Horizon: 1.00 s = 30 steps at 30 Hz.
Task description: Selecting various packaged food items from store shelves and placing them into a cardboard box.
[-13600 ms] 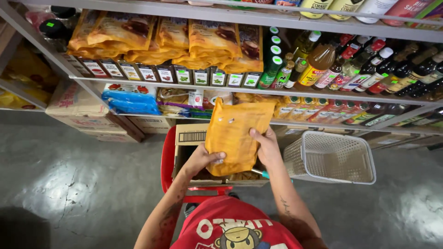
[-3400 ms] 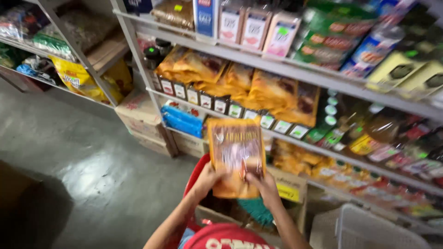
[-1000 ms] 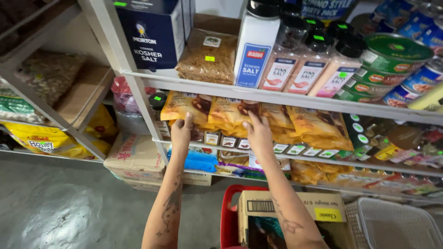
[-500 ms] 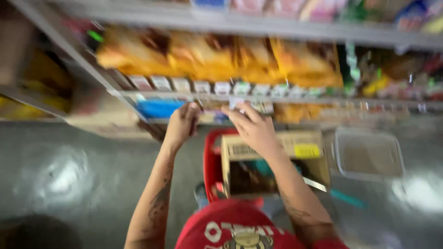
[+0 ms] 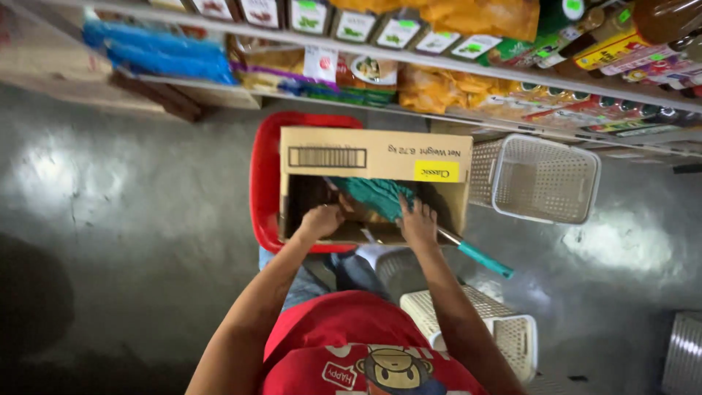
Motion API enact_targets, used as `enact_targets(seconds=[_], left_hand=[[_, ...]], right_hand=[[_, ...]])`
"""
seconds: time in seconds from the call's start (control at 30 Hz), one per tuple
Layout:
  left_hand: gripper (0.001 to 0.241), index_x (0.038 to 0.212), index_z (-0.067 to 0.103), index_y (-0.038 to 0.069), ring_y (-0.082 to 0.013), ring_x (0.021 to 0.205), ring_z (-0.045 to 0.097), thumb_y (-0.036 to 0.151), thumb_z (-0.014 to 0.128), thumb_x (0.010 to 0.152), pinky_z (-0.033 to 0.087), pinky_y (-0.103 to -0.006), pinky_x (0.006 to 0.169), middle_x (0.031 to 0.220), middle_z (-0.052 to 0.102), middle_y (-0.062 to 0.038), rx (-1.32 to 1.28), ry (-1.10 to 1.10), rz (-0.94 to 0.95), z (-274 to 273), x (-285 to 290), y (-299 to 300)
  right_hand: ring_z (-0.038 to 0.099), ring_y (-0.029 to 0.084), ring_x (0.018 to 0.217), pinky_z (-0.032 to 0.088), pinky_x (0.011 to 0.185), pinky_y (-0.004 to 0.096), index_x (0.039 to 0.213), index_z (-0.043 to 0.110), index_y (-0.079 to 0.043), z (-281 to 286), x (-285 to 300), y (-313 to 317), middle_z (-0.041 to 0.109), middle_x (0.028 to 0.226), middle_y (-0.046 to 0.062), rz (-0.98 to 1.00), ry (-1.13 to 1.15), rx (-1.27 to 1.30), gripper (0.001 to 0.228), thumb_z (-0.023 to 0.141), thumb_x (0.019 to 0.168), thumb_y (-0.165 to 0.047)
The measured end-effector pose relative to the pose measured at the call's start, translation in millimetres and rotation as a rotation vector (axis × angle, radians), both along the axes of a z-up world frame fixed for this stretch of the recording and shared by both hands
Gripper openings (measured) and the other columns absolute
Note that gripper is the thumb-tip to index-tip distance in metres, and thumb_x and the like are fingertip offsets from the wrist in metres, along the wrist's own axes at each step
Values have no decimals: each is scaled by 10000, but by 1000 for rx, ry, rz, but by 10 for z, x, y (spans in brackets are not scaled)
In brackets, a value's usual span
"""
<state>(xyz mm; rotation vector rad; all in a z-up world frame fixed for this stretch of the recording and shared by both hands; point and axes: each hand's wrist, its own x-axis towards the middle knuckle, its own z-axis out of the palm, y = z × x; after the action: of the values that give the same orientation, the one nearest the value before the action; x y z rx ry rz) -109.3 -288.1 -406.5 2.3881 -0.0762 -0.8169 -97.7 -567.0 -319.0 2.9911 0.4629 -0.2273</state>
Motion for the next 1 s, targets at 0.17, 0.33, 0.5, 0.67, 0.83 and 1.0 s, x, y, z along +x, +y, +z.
enact_targets(seconds=[0.17,0.33,0.5,0.67,0.83,1.0], left_hand=[[359,1180,731,98,-428,1139,669,267,541,927,552,-527,955,1231,687,-242,146,146,151,-894,101,-289],[383,1221,718,104,-402,1186,652,263,565,907,539,-510,982,1263,676,-212,170,261,364,-1699,246,-600],[369,1159,753,94,-354,1165,648,364,604,958,532,-470,971,1219,706,-194,-88,244,552,-2517,314,-984],[329,1116,732,60,-315,1062,649,305,680,903,548,-447,882,1133,710,-173,-366,99,597,-2709,438,-1344],[319,1074,711,25,-275,959,650,246,756,848,563,-424,794,1047,715,-152,-625,-57,637,-2728,469,-1462],[341,1031,690,-10,-235,856,651,188,833,793,579,-401,705,962,719,-131,-871,-233,678,-2551,422,-1400]], right_hand=[[700,410,959,564,810,552,1582,346,-380,221,198,-235,631,1206,178,-220,401,5,726,677,938,-330],[706,430,921,573,775,565,1552,353,-336,1190,34,-387,650,1224,166,-284,330,-41,734,693,902,-318],[712,437,917,579,780,548,1604,316,-218,1557,-241,-611,645,1224,233,-386,412,-123,684,591,980,-281],[690,430,984,540,851,556,1565,320,-286,1560,-209,-618,604,1295,211,-433,485,-185,646,553,964,-306],[705,419,1015,560,865,541,1588,308,-288,1567,-179,-591,618,1300,210,-463,567,-213,627,524,1000,-308],[717,428,932,577,801,546,1620,230,-245,1675,-242,-554,651,1204,225,-430,487,-189,741,558,962,-335]])
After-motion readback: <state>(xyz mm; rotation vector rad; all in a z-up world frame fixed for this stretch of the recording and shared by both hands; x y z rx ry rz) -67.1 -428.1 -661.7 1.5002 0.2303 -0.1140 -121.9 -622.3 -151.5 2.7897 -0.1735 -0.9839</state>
